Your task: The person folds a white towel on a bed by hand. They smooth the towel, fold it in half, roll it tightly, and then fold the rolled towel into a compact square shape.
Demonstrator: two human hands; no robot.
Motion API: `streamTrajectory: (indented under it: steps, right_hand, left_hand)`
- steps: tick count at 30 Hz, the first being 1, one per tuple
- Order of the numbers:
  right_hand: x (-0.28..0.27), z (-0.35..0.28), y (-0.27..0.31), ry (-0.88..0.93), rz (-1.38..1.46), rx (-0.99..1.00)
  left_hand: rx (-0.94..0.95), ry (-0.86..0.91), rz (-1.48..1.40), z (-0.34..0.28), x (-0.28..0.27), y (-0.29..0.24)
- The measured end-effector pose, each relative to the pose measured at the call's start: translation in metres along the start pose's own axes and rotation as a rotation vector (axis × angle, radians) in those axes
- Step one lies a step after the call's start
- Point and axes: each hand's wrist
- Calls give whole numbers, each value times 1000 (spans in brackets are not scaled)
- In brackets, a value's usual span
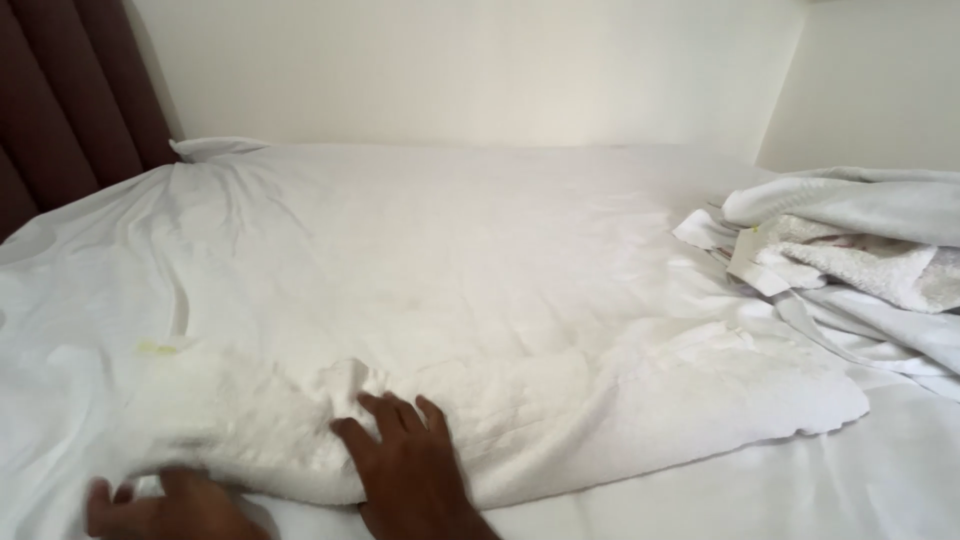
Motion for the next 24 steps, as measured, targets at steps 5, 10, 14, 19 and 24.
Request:
streamTrajectory:
  steps: [5,10,14,19,24]
  right_hand:
    - [-16,12,27,99,-5,-5]
    - [5,27,47,220,-8,158]
    - [37,20,40,126,-134,3]
    - [51,3,32,-215,-487,-268]
    - [34,14,46,-244,-70,-130]
  left_hand:
    - [-350,44,-286,7,17,-34]
    - [-543,383,-523,21,11,-26]
    - [-507,409,-450,13,11,-33]
    - [-592,364,-560,11,11,-48]
    - [-721,384,-251,30,15,-30]
Point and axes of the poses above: each hand's wrist, its own z-axis towards the middle knuckle, its own x-axis out of the palm, y = z × x, and after that the axes turned 15 degrees about -y, right-handed
